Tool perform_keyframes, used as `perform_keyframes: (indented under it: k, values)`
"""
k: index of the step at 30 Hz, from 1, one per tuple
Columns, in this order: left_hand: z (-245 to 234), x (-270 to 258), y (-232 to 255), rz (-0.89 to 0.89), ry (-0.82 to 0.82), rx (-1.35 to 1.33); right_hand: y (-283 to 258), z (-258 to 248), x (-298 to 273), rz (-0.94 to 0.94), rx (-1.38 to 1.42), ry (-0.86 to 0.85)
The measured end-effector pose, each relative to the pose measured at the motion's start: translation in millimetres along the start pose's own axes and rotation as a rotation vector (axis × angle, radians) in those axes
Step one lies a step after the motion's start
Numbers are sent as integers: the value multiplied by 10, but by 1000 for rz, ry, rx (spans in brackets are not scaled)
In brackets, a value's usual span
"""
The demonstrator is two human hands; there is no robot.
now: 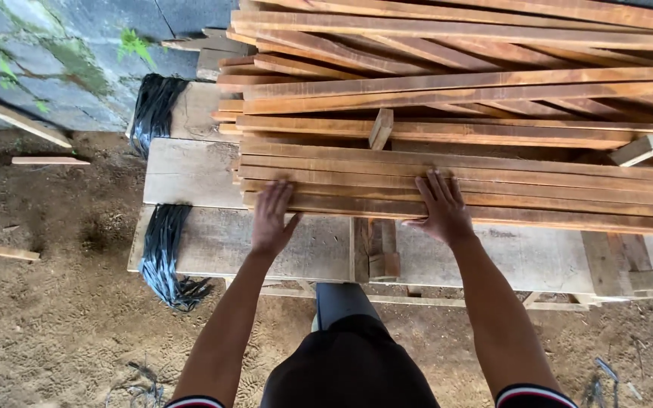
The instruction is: Organizing thin wooden strips and bundling them together using black plastic ties.
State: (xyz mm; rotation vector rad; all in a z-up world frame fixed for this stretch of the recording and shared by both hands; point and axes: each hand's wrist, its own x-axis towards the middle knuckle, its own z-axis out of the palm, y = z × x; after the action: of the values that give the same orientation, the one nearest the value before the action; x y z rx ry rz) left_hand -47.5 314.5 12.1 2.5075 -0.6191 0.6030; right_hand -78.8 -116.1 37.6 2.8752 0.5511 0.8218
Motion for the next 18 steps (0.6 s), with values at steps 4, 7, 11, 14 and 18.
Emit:
perform_keyframes:
  k: [4,7,11,14,18]
  values:
    - [-74,-216,-53,-199,220,19,64,104,-101,22,-52,-161]
    - [132,-449,-211,-883,95,-361,73,174,-141,93,-15,-312]
    - [303,-531,-321,-948,203,-1051,41,218,-160,107,-23,-358]
    - [290,-464,-263,-941,275,-1144,45,244,-144,95,-15,-349]
    - [375,-519,-317,-948,374,-1199,1,222,-125,76,-25,-323]
